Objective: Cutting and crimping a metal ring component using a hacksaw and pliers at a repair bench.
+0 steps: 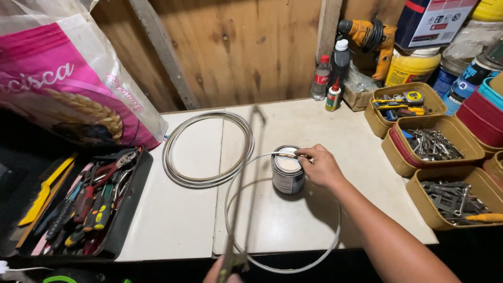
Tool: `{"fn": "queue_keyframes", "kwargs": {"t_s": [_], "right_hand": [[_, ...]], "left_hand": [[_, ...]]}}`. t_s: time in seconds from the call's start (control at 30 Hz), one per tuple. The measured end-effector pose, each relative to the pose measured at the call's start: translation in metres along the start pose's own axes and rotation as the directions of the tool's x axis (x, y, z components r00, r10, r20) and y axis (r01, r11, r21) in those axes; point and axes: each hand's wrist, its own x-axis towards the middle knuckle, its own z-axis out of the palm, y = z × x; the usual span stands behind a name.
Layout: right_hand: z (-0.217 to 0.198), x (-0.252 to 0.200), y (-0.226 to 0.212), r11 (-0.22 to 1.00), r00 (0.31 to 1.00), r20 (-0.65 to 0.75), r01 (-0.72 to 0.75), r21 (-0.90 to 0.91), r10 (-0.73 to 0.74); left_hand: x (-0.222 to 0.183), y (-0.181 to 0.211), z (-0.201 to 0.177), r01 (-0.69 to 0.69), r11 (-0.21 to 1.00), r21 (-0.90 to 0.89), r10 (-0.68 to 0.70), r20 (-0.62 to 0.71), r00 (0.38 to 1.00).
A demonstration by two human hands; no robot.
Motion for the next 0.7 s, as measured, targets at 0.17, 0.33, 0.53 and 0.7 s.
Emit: {"fn": "queue_keyframes", "kwargs": {"t_s": [0.17,0.33,0.53,0.7], "right_hand": [[-0.003,-0.001,-0.005,0.999,0.999,0.002,-0.046,0.001,0.046],[-0.009,-0.008,-0.020,0.995,0.995,0.032,-0.098,0.001,0.098],[-0.008,-0.007,-0.020,0.995,0.994,0.035,-0.101,-0.023,0.102],[0.000,0.000,-0.005,0.998,0.998,-0.002,-0.062,-0.009,0.062]], "left_hand": [[-0.070,0.082,0.083,-0.012,0.968,0.249,0.096,-0.329,0.939],[-0.068,0.084,0.118,-0.320,0.858,0.402,0.493,-0.464,0.736],[-0.062,0.080,0.122,-0.556,0.737,0.384,0.676,-0.419,0.606],[-0.062,0.076,0.121,-0.560,0.721,0.407,0.692,-0.383,0.612]]}}
